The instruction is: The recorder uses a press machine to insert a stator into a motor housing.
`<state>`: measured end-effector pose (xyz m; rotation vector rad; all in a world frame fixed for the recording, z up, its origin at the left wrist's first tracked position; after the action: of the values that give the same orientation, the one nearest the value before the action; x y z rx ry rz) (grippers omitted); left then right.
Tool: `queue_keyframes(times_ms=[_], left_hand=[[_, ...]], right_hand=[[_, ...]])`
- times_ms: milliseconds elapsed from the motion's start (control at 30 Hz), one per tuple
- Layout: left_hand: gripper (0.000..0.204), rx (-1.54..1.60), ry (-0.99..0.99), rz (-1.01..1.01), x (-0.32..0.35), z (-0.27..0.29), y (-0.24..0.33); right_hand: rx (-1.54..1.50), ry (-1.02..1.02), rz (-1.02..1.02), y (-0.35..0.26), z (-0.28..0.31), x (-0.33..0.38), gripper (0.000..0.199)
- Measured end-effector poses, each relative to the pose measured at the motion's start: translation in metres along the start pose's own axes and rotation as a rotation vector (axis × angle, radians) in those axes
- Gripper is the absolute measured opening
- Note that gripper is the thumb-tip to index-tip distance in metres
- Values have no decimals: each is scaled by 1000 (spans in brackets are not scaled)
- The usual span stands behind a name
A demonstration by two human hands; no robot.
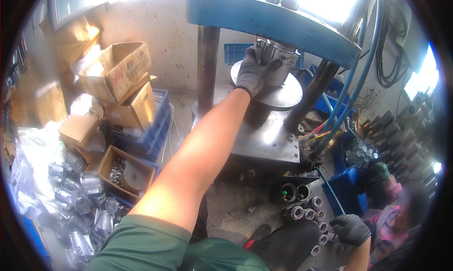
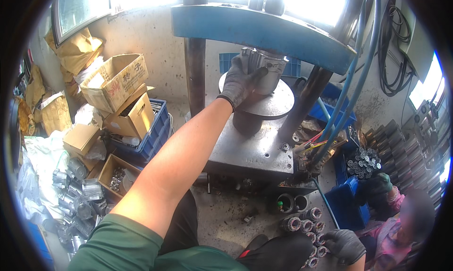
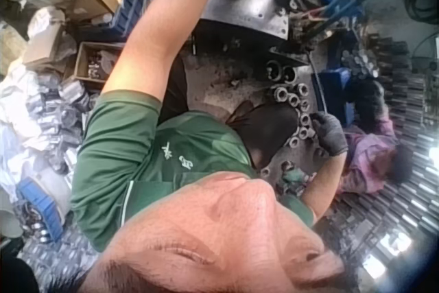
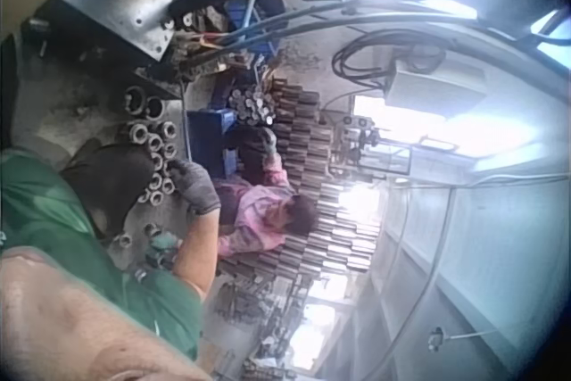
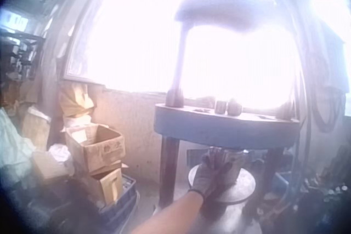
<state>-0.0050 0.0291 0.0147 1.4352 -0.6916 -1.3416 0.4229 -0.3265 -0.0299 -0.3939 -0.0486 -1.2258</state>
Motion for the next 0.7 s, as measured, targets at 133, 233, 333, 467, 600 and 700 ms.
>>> queue_keyframes(times_ms=[133,233,333,467,600,700], left_hand=[[90,30,5,-47,-6,-5,-10],[91,114,10,-86,-5,-4,-8],[92,3,20,-25,-5,-3,-8],[92,10,20,-28,-1,0,-4],[87,-39,-39,-23,-5,-1,-3],[85,-48,-56,-1,-2,2,0]], right_hand=[[-221,16,-225,3,-4,2,27],[-121,-42,-133,1,-5,4,26],[-49,-69,-149,-3,-3,2,26],[-168,4,-157,1,-4,4,26],[-41,-44,-101,5,-8,3,26],[-147,84,-176,3,-3,6,23]])
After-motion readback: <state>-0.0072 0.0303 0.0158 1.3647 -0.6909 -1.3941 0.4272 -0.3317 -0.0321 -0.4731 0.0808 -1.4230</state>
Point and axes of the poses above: each hand's wrist, its own x-axis away from the middle knuckle, its own z-axis out of the back of the hand, y = z × x, the point moved 4 cm from there along -x, towards the middle knuckle
